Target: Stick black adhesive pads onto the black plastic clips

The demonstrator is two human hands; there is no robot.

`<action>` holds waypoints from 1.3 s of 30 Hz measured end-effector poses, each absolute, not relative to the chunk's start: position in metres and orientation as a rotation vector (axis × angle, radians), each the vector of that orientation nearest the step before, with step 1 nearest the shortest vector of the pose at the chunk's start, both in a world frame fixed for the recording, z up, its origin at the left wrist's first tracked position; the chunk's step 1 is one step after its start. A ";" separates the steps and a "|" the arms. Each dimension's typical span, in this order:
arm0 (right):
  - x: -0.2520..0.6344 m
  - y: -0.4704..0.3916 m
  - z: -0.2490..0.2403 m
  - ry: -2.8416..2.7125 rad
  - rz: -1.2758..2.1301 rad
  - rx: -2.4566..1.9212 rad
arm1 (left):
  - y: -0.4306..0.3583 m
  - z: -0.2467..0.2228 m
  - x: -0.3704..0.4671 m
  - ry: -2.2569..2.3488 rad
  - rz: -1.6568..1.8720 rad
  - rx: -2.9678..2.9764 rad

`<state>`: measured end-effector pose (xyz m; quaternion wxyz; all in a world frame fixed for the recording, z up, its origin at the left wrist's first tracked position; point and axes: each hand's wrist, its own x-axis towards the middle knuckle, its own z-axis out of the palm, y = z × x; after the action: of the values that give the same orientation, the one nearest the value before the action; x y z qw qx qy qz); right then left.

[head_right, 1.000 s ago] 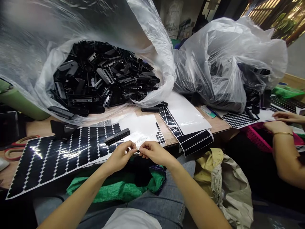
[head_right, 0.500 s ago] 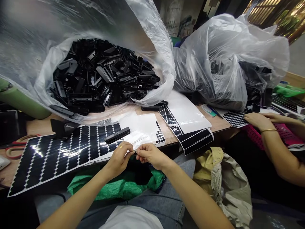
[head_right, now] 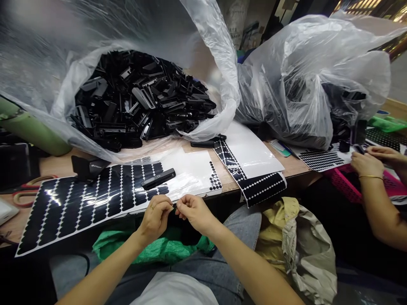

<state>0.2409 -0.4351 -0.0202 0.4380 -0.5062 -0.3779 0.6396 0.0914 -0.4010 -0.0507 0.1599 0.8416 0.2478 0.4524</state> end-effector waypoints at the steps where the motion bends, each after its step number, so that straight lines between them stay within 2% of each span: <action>1: 0.240 -0.435 -0.020 -0.937 1.586 -1.259 | -0.404 -0.051 0.093 0.778 1.270 2.302; 6: 0.238 -0.434 -0.021 -0.892 1.593 -1.275 | -0.414 -0.050 0.100 1.071 1.161 1.930; 13: 0.231 -0.437 -0.029 -0.903 1.415 -1.363 | -0.415 -0.059 0.101 0.948 1.287 2.093; 22: 0.249 -0.428 -0.053 -0.873 1.168 -1.510 | -0.417 -0.045 0.093 1.263 1.323 1.515; 27: 0.267 -0.420 -0.045 -0.920 1.393 -1.484 | -0.401 -0.030 0.078 1.235 1.089 1.184; 31: 0.256 -0.414 -0.032 -0.969 1.503 -1.357 | -0.397 -0.031 0.078 1.199 1.028 1.031; 39: 0.230 -0.412 -0.028 -1.219 1.547 -1.245 | -0.404 -0.026 0.082 1.263 0.859 1.515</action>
<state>0.2303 -0.4117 -0.0280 0.3948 -0.4908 -0.4807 0.6101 0.0824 -0.4038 -0.0260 0.4752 0.6198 0.5164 0.3512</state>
